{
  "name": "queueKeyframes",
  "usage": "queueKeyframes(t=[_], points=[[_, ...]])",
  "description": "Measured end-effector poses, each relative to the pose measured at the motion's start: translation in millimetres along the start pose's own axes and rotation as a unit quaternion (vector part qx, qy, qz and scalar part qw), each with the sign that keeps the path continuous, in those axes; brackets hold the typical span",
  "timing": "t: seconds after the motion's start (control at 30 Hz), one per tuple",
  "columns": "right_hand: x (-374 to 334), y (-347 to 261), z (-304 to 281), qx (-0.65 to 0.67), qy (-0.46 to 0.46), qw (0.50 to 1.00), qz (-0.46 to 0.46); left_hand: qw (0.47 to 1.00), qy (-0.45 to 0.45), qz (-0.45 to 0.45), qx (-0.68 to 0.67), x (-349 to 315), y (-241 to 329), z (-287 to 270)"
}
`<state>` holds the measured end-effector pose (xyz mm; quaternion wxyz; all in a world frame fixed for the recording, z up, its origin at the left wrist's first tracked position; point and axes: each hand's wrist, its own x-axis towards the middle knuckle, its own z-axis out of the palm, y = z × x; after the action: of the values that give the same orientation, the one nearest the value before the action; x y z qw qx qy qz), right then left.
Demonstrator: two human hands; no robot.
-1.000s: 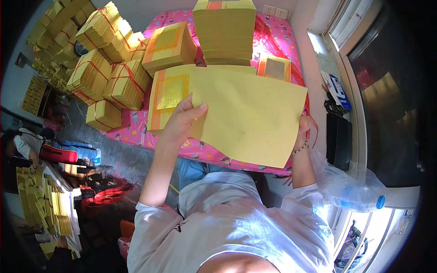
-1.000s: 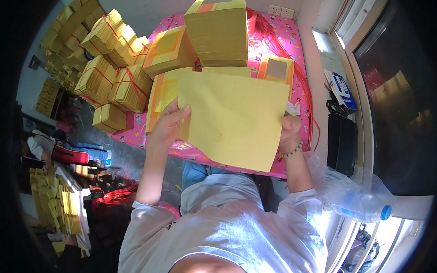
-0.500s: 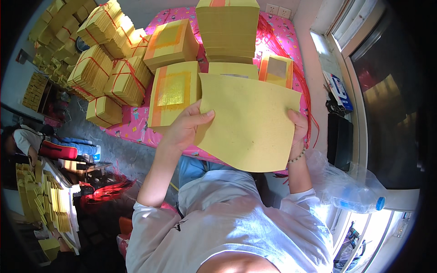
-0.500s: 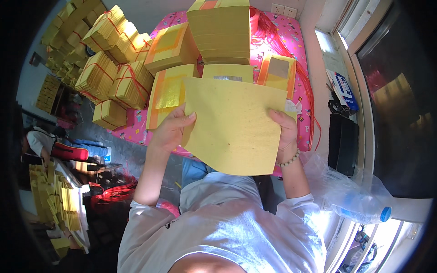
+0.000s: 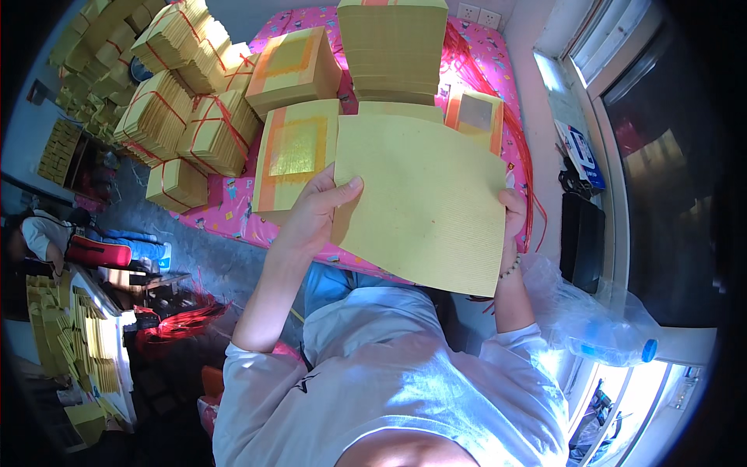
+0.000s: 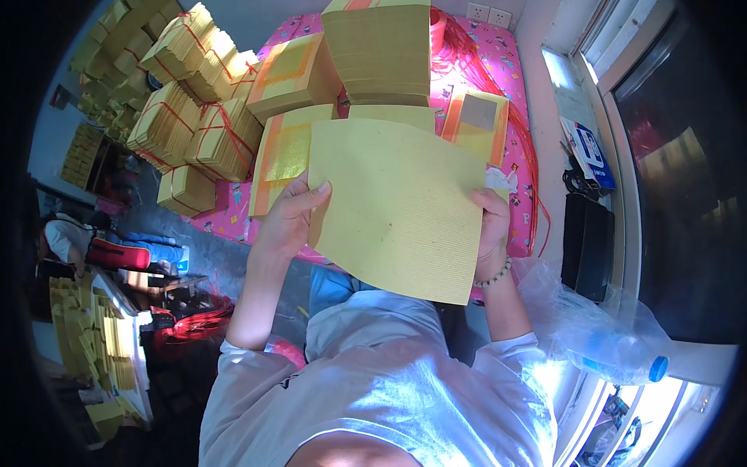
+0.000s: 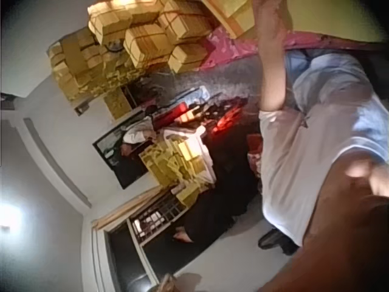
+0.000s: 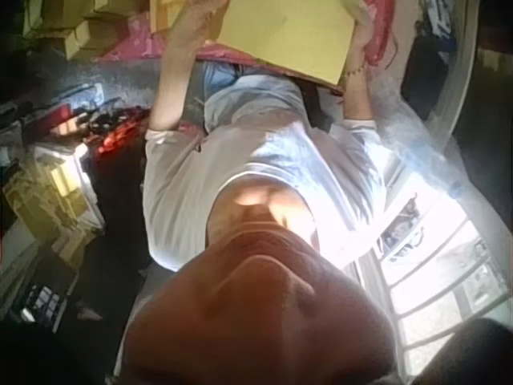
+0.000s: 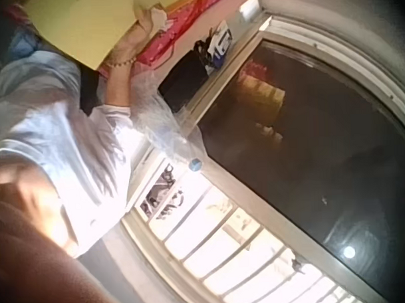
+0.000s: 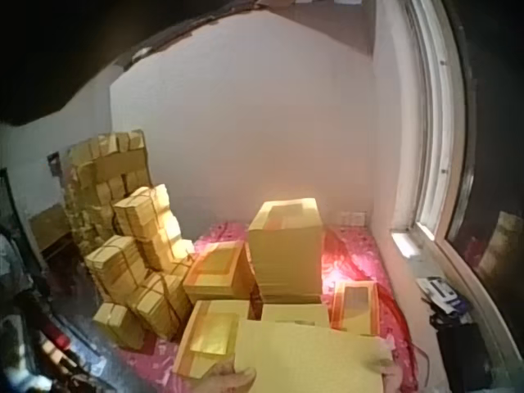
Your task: The person repeatedly folds yellow paper sheets into small pouches with a clear window. They pick up a sheet, fold the sides and bottom to form a pocket, and place the finished pouch onto a growing stack on the table. The process is repetitive and involves handling the paper by hand.
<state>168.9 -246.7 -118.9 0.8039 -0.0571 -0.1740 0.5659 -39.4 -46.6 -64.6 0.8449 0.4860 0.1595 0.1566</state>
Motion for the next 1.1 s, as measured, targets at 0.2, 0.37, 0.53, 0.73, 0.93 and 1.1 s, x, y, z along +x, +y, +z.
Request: queueKeyframes(t=[0.2, 0.37, 0.53, 0.73, 0.93, 1.1], points=[[-2, 19, 0, 0.066, 0.041, 0.997, 0.010, 0.970, -0.055, -0.124, -0.200, -5, -3, 7], [-6, 14, -9, 0.106, 0.038, 0.993, 0.043, 0.976, -0.077, -0.101, -0.176, -5, 0, 6], [-1, 9, 3, -0.004, -0.026, 0.999, 0.018, 0.925, -0.170, -0.160, -0.299, -3, -15, 9], [23, -1, 24, -0.215, 0.024, 0.976, 0.030, 0.931, -0.169, -0.165, -0.280, -3, -25, 17], [53, 22, 54, -0.304, 0.002, 0.953, 0.018, 0.975, -0.181, -0.030, -0.127, 10, -23, 28], [63, 26, 57, -0.352, -0.048, 0.935, 0.017, 0.982, -0.178, 0.021, -0.060, 16, -16, 29]])
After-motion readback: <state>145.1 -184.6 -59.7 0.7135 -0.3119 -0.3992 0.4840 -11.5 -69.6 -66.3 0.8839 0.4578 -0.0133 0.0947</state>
